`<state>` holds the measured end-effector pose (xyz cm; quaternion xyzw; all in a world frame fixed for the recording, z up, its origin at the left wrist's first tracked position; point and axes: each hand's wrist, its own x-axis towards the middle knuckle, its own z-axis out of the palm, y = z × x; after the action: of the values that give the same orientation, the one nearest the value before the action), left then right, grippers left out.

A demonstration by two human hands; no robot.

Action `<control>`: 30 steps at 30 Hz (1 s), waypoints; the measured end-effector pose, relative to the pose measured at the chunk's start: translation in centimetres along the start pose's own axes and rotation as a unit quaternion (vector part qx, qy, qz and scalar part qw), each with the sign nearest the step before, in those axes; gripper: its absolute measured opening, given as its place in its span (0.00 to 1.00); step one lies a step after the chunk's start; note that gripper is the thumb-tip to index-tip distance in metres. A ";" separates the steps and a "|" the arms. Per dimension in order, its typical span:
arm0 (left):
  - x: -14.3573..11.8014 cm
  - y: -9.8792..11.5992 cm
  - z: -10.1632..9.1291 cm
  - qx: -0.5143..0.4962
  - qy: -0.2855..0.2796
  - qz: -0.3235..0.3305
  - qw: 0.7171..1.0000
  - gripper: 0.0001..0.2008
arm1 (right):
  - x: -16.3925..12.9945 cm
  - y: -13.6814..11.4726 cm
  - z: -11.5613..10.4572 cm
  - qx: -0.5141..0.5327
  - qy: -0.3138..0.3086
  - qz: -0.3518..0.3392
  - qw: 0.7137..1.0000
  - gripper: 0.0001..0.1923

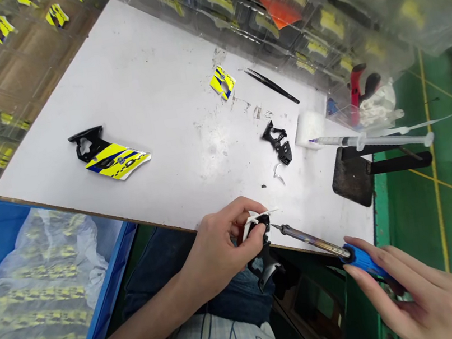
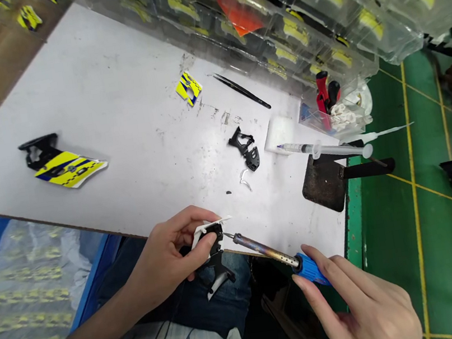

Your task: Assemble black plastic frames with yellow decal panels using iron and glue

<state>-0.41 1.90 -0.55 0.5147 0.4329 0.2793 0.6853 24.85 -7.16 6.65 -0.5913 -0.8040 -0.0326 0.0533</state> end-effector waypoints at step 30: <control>0.0 0.2 -0.2 0.009 -0.009 -0.003 1.000 0.07 | -2.2 2.0 -1.1 0.058 -0.011 0.043 0.997 0.22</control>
<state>-0.55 2.07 -0.39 0.5222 0.4305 0.2687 0.6855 27.50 -8.81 7.47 -0.6220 -0.7786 0.0226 0.0804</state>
